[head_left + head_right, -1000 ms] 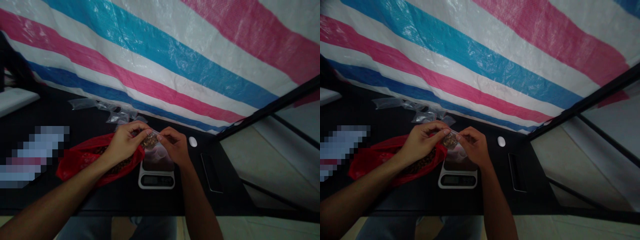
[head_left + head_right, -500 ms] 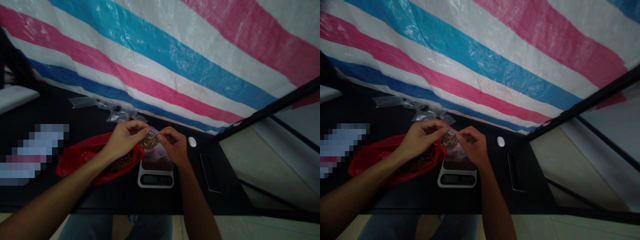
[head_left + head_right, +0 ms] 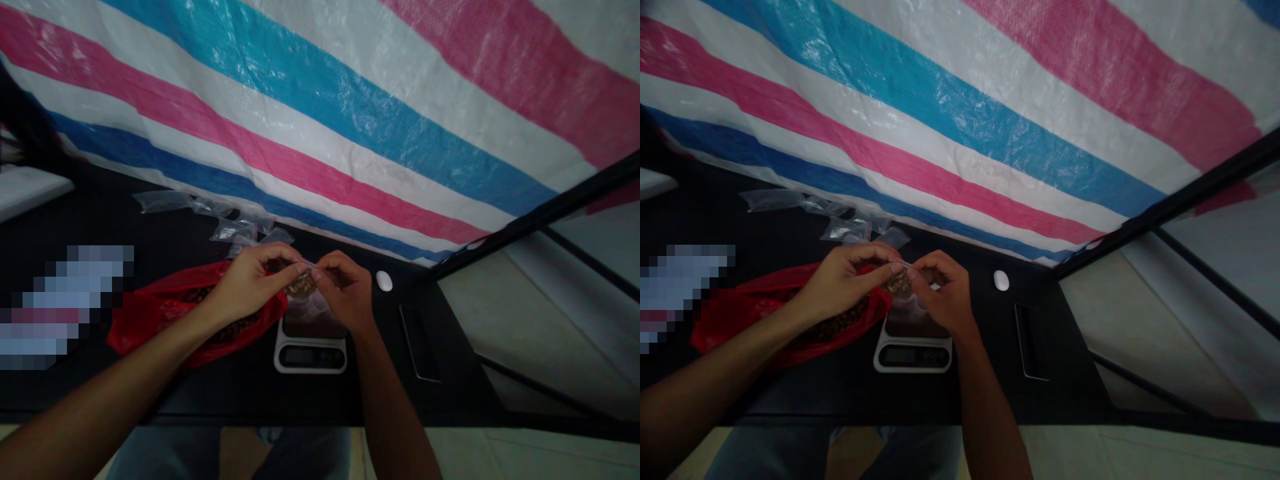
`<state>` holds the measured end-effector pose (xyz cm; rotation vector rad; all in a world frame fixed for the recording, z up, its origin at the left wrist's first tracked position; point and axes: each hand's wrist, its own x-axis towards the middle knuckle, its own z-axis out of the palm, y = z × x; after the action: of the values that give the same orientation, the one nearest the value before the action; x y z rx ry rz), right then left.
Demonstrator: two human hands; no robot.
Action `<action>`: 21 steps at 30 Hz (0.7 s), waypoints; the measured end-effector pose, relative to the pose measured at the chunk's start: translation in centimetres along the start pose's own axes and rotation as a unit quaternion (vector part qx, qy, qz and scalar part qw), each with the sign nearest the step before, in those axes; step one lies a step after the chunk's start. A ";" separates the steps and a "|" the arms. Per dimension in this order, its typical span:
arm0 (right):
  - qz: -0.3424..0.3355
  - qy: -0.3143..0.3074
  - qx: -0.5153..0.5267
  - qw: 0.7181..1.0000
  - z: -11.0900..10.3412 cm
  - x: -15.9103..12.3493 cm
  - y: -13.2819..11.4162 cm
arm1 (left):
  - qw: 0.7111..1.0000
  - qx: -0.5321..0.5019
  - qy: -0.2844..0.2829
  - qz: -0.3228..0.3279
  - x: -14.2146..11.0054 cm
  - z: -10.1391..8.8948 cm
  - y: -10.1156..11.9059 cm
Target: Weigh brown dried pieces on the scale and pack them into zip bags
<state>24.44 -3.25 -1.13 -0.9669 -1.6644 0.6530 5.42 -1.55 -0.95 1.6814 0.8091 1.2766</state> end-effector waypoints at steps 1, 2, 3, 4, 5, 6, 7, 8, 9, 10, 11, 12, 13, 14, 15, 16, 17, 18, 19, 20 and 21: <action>0.000 -0.001 -0.003 1.000 0.1 0.0 -0.1 | 1.000 0.003 0.000 0.003 0.0 0.0 0.0; 0.002 -0.004 -0.007 1.000 0.2 -0.1 -0.1 | 1.000 0.005 -0.002 0.006 0.0 -0.1 0.0; 0.005 -0.005 -0.012 1.000 0.3 -0.1 -0.1 | 1.000 0.008 -0.003 0.008 0.0 -0.1 -0.1; 0.008 -0.006 -0.017 1.000 0.3 -0.1 -0.2 | 1.000 0.010 -0.004 0.010 0.0 -0.1 -0.2; 0.010 -0.007 -0.024 1.000 0.4 -0.2 -0.2 | 1.000 0.013 -0.006 0.011 0.0 -0.1 -0.2; 0.010 -0.009 -0.031 0.999 0.4 -0.2 -0.3 | 1.000 0.016 -0.007 0.012 -0.1 -0.1 -0.3; 0.008 -0.011 -0.038 0.999 0.4 -0.2 -0.4 | 1.000 0.020 -0.007 0.012 -0.1 0.0 -0.3; 0.005 -0.012 -0.043 0.999 0.4 -0.2 -0.4 | 1.000 0.023 -0.007 0.010 -0.1 0.0 -0.3; 0.004 -0.015 -0.046 0.999 0.4 -0.2 -0.5 | 1.000 0.025 -0.007 0.006 -0.1 -0.1 -0.2; 0.003 -0.017 -0.049 0.999 0.4 -0.2 -0.5 | 1.000 0.024 -0.009 0.001 -0.1 -0.1 -0.1; 0.003 -0.019 -0.050 0.999 0.3 -0.2 -0.5 | 1.000 0.022 -0.012 -0.004 -0.1 -0.2 0.0; 0.005 -0.018 -0.050 0.999 0.2 -0.1 -0.5 | 1.000 0.022 -0.012 -0.008 -0.1 -0.3 0.1; 0.008 -0.017 -0.049 0.999 0.1 -0.1 -0.5 | 1.000 0.023 -0.009 -0.010 -0.1 -0.4 0.3; 0.010 -0.015 -0.046 0.999 0.0 -0.1 -0.4 | 1.000 0.025 -0.003 -0.010 -0.1 -0.5 0.4; 0.013 -0.013 -0.043 0.999 0.0 -0.1 -0.4 | 0.999 0.031 0.006 -0.008 -0.1 -0.6 0.6; 0.015 -0.013 -0.040 0.999 -0.1 -0.1 -0.4 | 0.999 0.038 0.017 -0.004 -0.1 -0.7 0.6; 0.015 -0.012 -0.039 0.999 -0.2 -0.1 -0.4 | 0.999 0.045 0.024 -0.001 -0.1 -0.8 0.7; 0.015 -0.011 -0.041 0.999 -0.2 0.0 -0.3 | 0.998 0.051 0.028 0.001 0.0 -0.8 0.7; 0.015 -0.011 -0.046 0.999 -0.3 0.0 -0.3 | 0.998 0.057 0.028 0.002 0.1 -0.9 0.7; 0.015 -0.009 -0.053 0.998 -0.4 0.1 -0.2 | 0.998 0.064 0.023 0.005 0.3 -1.0 0.6; 0.016 -0.005 -0.060 0.998 -0.6 0.1 -0.1 | 0.997 0.075 0.014 0.010 0.5 -1.2 0.5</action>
<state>24.96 -3.20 -0.84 -1.0791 -1.7159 0.5850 4.40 -1.08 -0.15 1.7969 0.9256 1.2826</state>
